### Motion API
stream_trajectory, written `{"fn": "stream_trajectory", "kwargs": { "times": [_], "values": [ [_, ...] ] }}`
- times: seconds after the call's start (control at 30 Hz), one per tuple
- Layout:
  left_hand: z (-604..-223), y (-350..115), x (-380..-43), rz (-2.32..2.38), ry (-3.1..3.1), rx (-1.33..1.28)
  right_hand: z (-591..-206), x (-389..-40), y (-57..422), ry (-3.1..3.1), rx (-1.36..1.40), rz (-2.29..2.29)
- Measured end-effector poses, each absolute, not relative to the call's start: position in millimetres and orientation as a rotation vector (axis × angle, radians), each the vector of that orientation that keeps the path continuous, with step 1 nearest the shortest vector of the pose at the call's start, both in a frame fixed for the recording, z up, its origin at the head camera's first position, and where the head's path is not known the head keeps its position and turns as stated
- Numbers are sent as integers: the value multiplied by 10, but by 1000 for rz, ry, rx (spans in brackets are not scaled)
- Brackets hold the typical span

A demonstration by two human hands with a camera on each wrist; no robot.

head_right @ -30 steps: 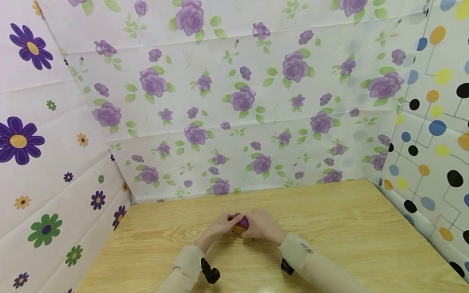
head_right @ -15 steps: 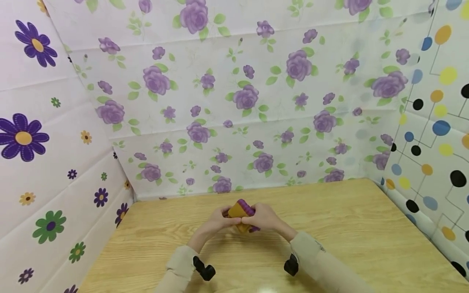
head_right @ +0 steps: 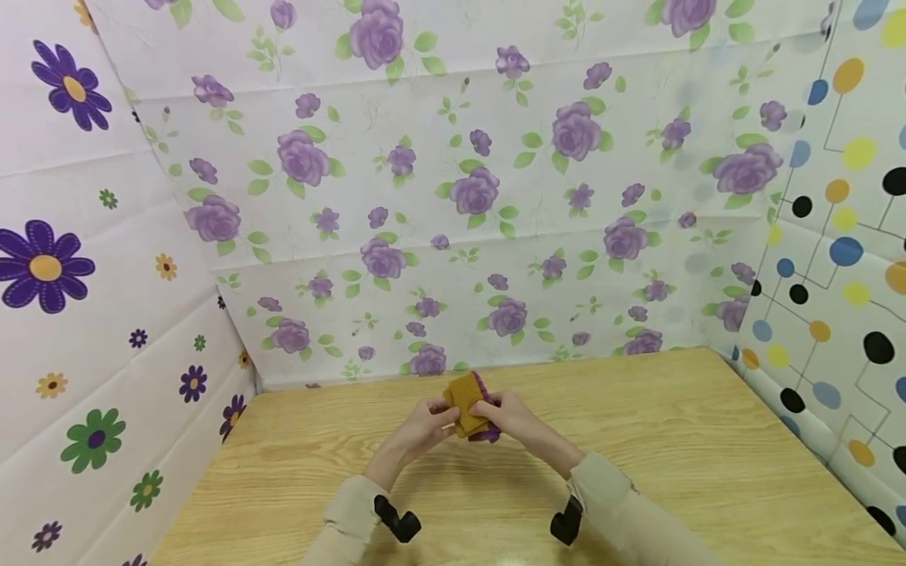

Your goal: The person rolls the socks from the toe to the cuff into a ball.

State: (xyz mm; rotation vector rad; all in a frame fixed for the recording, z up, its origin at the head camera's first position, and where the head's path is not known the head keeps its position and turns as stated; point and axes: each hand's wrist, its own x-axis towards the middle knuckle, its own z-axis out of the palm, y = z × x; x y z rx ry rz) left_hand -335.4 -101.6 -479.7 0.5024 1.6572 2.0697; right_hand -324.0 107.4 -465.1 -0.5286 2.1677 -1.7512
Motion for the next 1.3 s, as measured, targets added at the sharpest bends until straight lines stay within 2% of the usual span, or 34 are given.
{"fn": "stream_trajectory", "kwargs": {
  "times": [0.3,0.6,0.77,0.9,1.3],
  "values": [
    [-4750,-974,-3328,2120,1689,429,-4674,-3199,1048,2073,-642,-1841],
    [-4725,-854,-3307,2217,2018,248,-4612,-3108,963,2737,-644,-1891],
    [-4576,-802,-3182,2136,2237,358,-4576,-3088,966,2913,-714,-1879],
    [-4626,-789,-3222,2089,2345,391,-4546,-3084,1006,3005,-762,-1822],
    [-4660,-833,-3168,1956,2233,618,-4574,-3132,1091,3025,-717,-1789]
  ]
}}
